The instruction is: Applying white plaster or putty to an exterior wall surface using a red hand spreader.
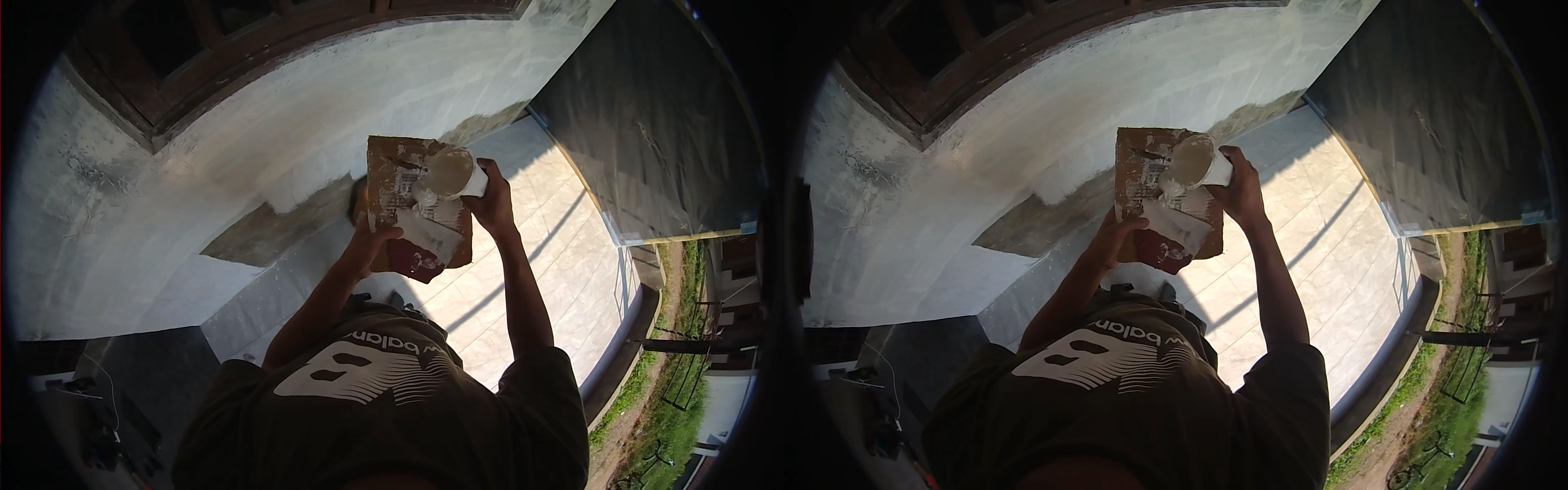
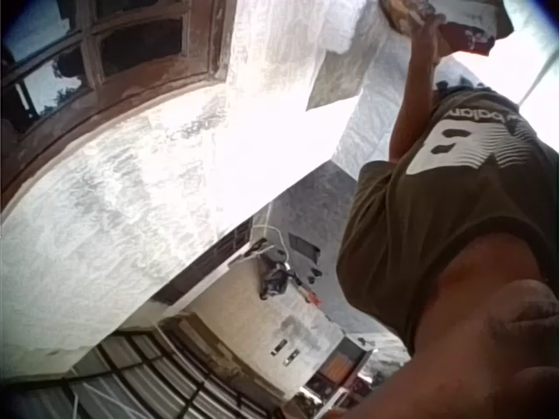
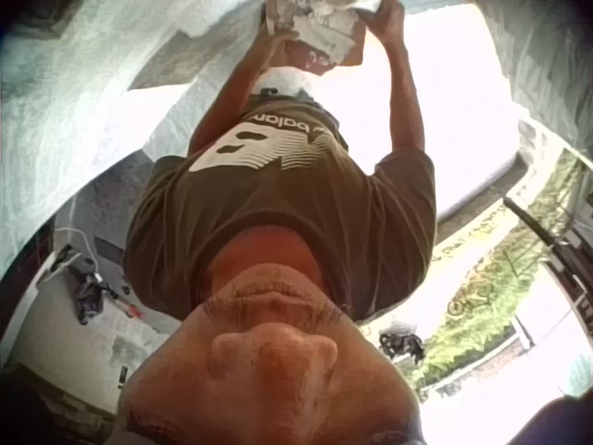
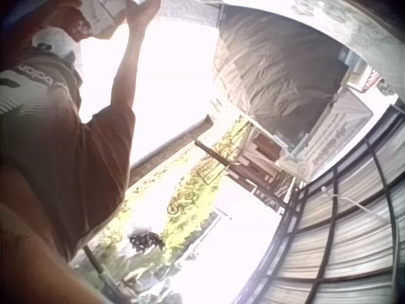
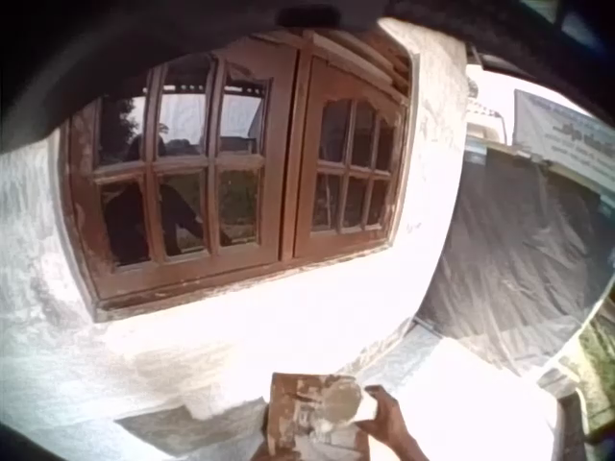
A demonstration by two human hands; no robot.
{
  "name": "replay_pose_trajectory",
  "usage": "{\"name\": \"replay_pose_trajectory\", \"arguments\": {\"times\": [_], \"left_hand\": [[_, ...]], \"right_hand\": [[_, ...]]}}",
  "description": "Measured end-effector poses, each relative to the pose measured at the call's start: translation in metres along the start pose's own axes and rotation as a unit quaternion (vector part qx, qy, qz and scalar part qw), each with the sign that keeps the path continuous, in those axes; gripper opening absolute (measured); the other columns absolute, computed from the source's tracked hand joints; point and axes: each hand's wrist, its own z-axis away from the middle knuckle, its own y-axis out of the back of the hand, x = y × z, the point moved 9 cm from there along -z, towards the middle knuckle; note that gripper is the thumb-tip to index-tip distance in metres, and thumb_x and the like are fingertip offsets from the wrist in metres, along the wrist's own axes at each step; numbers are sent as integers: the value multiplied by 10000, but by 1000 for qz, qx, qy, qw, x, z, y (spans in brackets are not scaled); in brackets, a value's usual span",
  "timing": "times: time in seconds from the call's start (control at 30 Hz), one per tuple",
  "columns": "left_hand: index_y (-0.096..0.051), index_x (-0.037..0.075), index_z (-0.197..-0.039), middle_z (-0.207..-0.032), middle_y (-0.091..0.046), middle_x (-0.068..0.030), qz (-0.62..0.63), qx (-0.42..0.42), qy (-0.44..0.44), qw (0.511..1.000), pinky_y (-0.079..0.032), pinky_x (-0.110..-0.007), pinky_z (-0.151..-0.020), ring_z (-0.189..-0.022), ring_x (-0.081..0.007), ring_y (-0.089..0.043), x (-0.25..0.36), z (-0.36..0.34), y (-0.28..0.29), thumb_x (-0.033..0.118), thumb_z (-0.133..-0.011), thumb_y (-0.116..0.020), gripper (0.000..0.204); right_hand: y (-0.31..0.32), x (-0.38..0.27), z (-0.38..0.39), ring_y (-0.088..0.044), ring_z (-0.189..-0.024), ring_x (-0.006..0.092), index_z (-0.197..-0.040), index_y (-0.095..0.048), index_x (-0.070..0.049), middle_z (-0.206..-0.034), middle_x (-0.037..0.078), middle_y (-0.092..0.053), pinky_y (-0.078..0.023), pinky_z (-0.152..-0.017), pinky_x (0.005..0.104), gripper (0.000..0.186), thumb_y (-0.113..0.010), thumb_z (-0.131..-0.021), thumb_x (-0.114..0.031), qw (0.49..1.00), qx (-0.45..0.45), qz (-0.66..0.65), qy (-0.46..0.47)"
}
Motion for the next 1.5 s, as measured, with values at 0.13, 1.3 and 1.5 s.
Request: {"name": "replay_pose_trajectory", "arguments": {"times": [0.13, 1.3, 1.5], "left_hand": [[-461, 38, -1210, -1053, -586, -85, 3, 1, 4, 1000, -478, -339, -827, -957, -195, -575, -3, -3, 5, -3, -742, -634, 500], [-397, 60, -1260, -1107, -570, -109, -2, 84, -10, 996, -531, -377, -799, -957, -237, -601, 24, -73, 31, 46, -752, -634, 561], [-411, 53, -1252, -1122, -567, -115, 18, 90, 2, 996, -535, -374, -805, -990, -232, -590, 23, -70, 36, 35, -773, -612, 520]], "right_hand": [[6, 4, -1, -638, -842, 296, -1099, -472, -44, -912, 170, -630, -497, -731, 352, 541, -728, -622, -33, 999, 29, -40, -20], [0, 72, -58, -584, -955, 198, -1102, -526, -10, -1047, 114, -605, -468, -824, 316, 492, -754, -671, -78, 967, 145, -202, -54], [-4, 42, -64, -627, -887, 347, -1080, -530, -46, -944, 178, -627, -502, -747, 392, 517, -766, -622, -78, 986, 150, -72, 4]]}}
